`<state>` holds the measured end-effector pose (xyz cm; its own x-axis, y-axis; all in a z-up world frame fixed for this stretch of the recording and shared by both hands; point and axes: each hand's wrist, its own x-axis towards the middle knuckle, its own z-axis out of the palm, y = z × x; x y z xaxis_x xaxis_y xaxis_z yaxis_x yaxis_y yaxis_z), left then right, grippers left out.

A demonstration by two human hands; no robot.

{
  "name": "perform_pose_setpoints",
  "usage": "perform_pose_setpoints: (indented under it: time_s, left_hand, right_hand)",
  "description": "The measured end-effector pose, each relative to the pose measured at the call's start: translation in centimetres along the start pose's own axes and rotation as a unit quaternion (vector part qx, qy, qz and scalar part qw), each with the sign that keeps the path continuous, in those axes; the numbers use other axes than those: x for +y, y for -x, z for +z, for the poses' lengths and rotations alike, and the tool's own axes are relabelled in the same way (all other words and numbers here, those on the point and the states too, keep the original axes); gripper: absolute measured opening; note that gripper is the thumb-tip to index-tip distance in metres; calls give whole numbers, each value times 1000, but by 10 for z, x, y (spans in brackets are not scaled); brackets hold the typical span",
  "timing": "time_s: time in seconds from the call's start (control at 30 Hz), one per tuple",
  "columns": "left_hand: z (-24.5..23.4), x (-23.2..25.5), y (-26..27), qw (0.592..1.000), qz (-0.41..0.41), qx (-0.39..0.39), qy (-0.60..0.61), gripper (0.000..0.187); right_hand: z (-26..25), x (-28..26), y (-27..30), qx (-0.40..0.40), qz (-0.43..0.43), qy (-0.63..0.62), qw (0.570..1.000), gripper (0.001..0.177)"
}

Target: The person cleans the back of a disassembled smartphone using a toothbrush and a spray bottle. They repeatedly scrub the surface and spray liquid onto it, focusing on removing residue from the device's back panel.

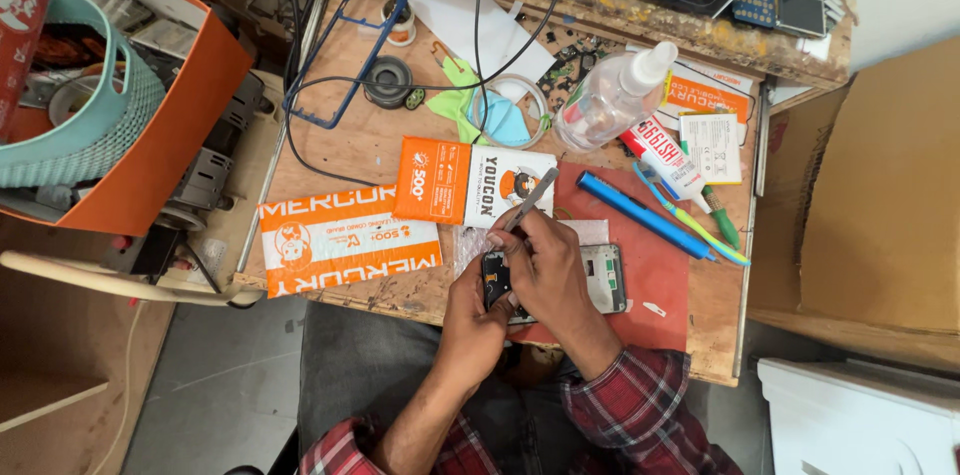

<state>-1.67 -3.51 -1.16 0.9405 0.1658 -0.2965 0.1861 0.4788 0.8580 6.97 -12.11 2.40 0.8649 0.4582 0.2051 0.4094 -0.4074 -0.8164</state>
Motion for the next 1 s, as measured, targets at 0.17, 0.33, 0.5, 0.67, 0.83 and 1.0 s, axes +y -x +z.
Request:
perform_pose_setpoints:
  time_s: [0.17,0.33,0.5,0.67,0.83,1.0]
  left_hand:
    - [0,7,0,999,-34,6,0,48]
    - [2,10,1,999,-40,8,7,46]
    - [1,4,1,1000,4,10,-13,47]
    - [2,3,1,999,7,12,-46,41]
    - [3,4,1,999,22,18,-27,46]
    - [3,2,1,1000,18,19,-8,51]
  right_hand:
    - [-3,-1,-2,-20,-47,-19,999,4]
    - [1,1,-4,33,14,8,999,9]
    - [4,0,2,27,-10,-46,999,4]
    - [1,1,9,114,53,2,992,2]
    - [1,1,17,144,24,-19,989,2]
    - [6,8,19,126,34,-50,990,4]
